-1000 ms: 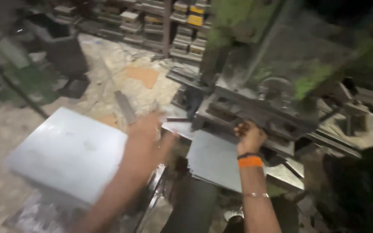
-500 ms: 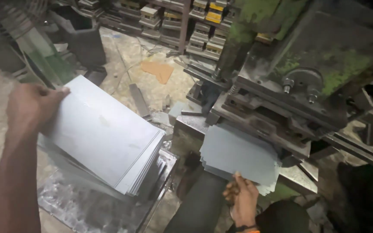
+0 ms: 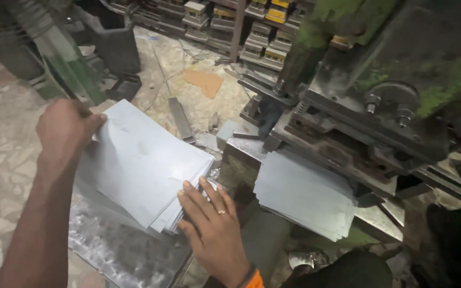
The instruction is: Placing metal sheets into a stamping press and stacking the processed pieces.
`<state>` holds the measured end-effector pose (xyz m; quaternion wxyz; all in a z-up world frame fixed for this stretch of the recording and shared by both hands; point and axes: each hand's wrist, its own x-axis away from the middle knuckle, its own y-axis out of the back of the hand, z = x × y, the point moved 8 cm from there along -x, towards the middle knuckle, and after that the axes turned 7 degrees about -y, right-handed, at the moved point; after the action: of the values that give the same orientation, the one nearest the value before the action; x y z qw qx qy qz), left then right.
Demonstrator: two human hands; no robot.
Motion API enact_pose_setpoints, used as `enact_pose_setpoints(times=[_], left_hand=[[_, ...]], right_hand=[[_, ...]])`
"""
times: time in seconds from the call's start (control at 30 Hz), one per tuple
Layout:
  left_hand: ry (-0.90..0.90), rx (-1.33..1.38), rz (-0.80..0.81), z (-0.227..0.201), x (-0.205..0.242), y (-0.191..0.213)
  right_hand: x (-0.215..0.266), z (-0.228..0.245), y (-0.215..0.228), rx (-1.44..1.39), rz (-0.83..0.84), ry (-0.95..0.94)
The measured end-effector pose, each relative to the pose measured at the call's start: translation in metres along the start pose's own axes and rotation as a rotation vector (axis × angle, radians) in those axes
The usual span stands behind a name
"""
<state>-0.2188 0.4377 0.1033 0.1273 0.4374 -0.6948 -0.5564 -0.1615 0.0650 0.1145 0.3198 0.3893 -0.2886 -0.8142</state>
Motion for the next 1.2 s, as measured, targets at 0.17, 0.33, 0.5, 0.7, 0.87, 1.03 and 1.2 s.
enact_pose_setpoints(times=[0.17,0.33,0.5,0.7,0.87,1.03,1.2], left_hand=[[-0.040,-0.044,0.047,0.002,-0.004,0.000],[-0.028,-0.205,-0.012,-0.002,-0.009,0.013],[-0.053,-0.064,-0.097,-0.034,-0.004,0.074],[0.138,0.617,0.107,-0.100,0.022,0.112],[0.038,0.950,0.151,-0.163,0.052,-0.013],[0.204,1.357,0.378,-0.299,0.149,-0.094],[0.150,1.420,0.461,-0.357,0.136,-0.204]], right_hand=[[-0.001,0.002,-0.013,0.070,-0.028,0.030],[-0.007,0.004,-0.009,0.082,-0.032,0.056],[-0.008,0.004,-0.010,0.091,-0.039,0.046],[0.019,-0.043,-0.006,-0.465,-0.108,-0.390],[0.075,-0.131,-0.021,-1.437,-0.260,-0.847],[0.127,-0.205,0.037,-1.564,-0.855,-0.781],[0.119,-0.251,0.079,-1.429,-0.906,-0.684]])
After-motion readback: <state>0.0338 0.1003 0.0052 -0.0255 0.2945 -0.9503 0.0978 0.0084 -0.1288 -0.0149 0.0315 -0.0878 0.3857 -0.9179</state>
